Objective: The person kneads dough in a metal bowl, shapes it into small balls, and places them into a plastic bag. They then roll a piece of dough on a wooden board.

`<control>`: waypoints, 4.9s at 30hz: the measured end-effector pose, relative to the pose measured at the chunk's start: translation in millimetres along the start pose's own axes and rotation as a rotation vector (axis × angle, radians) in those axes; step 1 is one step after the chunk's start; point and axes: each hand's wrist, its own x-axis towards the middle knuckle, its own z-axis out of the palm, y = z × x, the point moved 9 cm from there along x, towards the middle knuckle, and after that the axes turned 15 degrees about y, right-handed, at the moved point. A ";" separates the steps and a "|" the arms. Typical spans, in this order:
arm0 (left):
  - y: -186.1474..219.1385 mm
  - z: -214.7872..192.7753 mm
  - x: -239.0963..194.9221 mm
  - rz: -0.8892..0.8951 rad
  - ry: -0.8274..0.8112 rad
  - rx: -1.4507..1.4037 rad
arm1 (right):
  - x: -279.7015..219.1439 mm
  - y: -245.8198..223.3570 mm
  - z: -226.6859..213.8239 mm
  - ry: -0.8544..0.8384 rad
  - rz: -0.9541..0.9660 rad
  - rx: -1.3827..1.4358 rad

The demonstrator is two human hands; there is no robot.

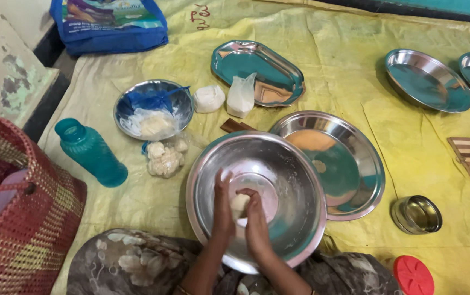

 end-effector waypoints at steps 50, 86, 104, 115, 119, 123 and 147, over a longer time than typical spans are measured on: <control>-34.5 11.8 -41.9 -0.271 -0.291 -0.245 | 39.8 -104.0 -15.9 0.330 -0.874 -0.935; 44.6 -144.7 59.6 -0.262 0.394 -0.424 | 192.6 54.5 -237.2 0.394 0.299 0.020; 64.7 -181.3 122.7 -0.100 0.292 0.283 | 225.3 107.4 -206.7 0.205 0.455 -0.109; 32.3 -170.9 146.6 0.115 0.280 0.503 | 248.3 56.1 -123.4 -0.001 0.028 -1.186; 20.3 -173.8 149.8 0.144 0.372 0.622 | 244.3 -49.8 31.1 0.165 -0.885 -0.959; 9.4 -177.4 153.7 0.121 0.384 0.593 | 247.7 -23.4 254.0 -0.258 -0.597 -0.639; 15.1 -163.4 150.9 -0.005 0.254 0.278 | 301.8 -28.8 431.9 -0.265 -0.656 -0.302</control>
